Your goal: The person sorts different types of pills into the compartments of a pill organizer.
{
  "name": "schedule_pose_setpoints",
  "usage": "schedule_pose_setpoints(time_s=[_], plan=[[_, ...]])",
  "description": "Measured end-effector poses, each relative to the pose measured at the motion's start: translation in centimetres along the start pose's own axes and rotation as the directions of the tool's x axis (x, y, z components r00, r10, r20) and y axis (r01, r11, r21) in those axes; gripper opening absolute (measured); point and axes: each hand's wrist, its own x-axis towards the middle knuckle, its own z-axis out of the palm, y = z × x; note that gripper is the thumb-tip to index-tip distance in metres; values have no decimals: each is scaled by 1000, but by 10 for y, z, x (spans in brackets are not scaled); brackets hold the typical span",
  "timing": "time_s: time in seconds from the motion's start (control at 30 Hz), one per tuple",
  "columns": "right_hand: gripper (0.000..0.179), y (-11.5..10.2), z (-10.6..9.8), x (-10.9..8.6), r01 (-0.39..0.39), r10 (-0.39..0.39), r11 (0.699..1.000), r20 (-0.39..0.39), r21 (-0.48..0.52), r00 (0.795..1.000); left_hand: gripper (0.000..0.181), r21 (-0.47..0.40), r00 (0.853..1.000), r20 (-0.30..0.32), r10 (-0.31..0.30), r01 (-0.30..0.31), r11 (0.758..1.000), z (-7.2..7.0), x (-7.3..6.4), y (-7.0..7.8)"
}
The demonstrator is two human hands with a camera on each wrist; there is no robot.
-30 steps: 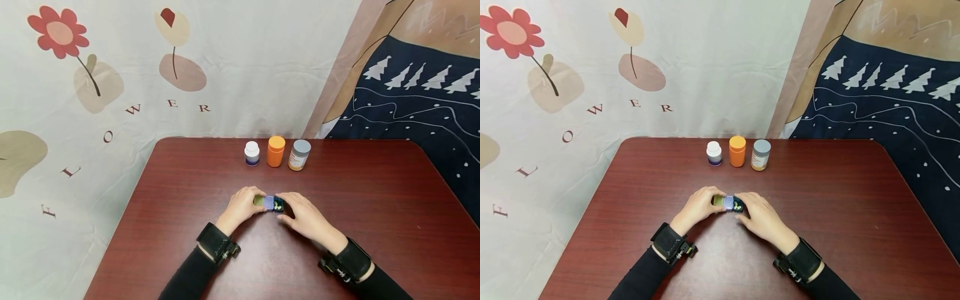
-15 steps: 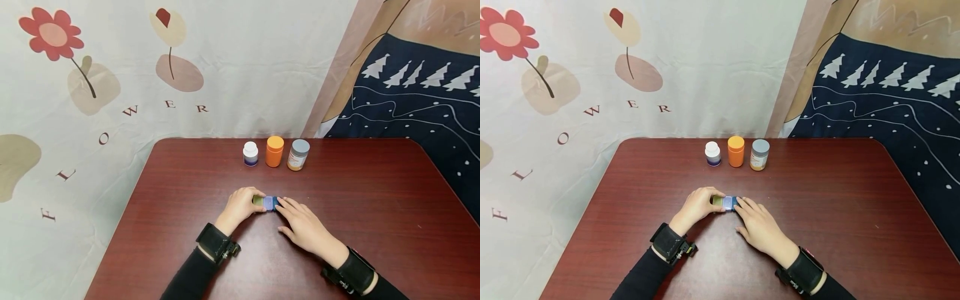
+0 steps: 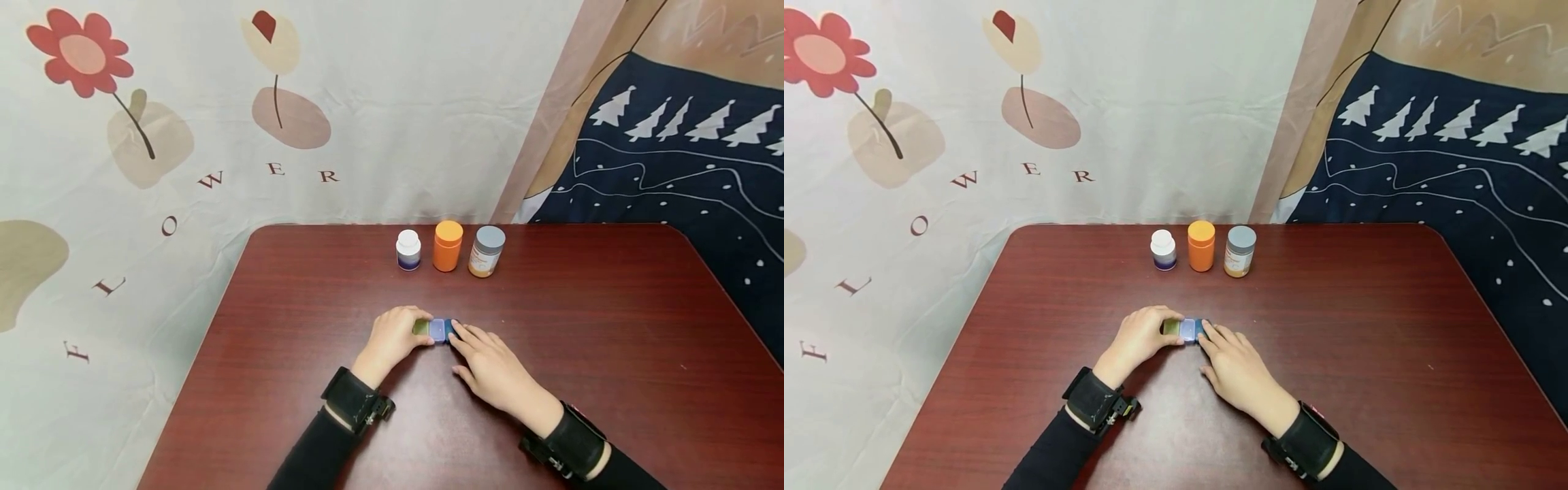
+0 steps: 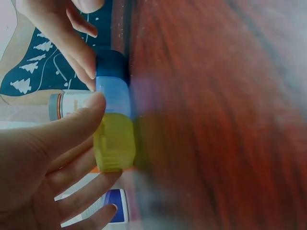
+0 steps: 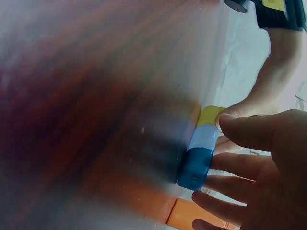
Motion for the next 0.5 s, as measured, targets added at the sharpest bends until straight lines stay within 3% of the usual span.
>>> schedule_pose_setpoints(time_s=[0.1, 0.23, 0.5], plan=[[51, -5, -5, 1, -7, 8, 999, 16, -40, 1000, 43, 47, 1000, 17, 26, -27, 999, -1, 1, 0], [47, -5, -7, 4, 14, -16, 995, -21, -98, 1000, 48, 90, 997, 32, 75, -77, 993, -3, 0, 0], [34, -5, -8, 16, 75, -108, 960, -109, -271, 988, 46, 77, 994, -7, 108, -107, 991, -3, -8, -4]])
